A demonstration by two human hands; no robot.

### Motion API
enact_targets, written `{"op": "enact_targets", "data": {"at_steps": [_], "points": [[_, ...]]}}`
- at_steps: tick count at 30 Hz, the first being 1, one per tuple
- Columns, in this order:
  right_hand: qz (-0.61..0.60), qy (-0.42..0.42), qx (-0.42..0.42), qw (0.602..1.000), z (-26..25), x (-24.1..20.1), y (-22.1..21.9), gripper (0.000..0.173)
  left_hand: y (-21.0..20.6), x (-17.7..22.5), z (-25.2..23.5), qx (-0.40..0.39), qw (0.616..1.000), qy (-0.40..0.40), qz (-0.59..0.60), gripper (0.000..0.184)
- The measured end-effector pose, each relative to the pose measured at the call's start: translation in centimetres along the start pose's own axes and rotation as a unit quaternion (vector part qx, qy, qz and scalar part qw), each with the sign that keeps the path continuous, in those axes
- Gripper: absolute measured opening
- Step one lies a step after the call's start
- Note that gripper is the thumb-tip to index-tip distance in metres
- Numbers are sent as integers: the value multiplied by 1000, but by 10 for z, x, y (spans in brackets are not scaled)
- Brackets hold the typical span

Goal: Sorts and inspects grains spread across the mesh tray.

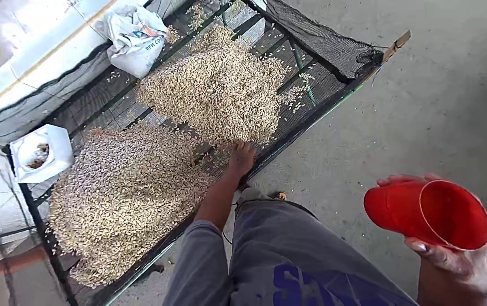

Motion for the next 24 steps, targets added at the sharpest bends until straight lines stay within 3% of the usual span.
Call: {"op": "enact_targets", "data": {"at_steps": [3,7,11,14,17,20,24], "points": [[15,-5,8,1000,-11,-3,-17,95,-3,-6,-14,-13,999,-30,7,35],[21,-3,21,1000,-24,-1,-40,95,36,-75,9,-8,999,-32,-16,32],[35,-9,23,999,-36,1,-63,94,73,-164,28,62,993,102,15,32],[29,-17,15,999,-44,0,-83,93,87,-212,28,97,972,194,96,52],[25,-20,4,999,-52,-1,-100,95,80,-211,18,94,967,203,118,63],[18,-17,-3,1000,-54,-3,-115,96,59,-165,15,68,978,177,87,67],[10,-5,-17,1000,-61,-1,-130,94,32,-137,34,17,992,121,32,47]]}}
Point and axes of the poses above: each hand's wrist, its own z-axis away from the middle knuckle, its own y-axis out of the back of the hand, x = y × z, the point moved 1 cm from there along -z, towards the middle knuckle, and after that the axes turned 4 degrees about z, right-handed, at the moved point
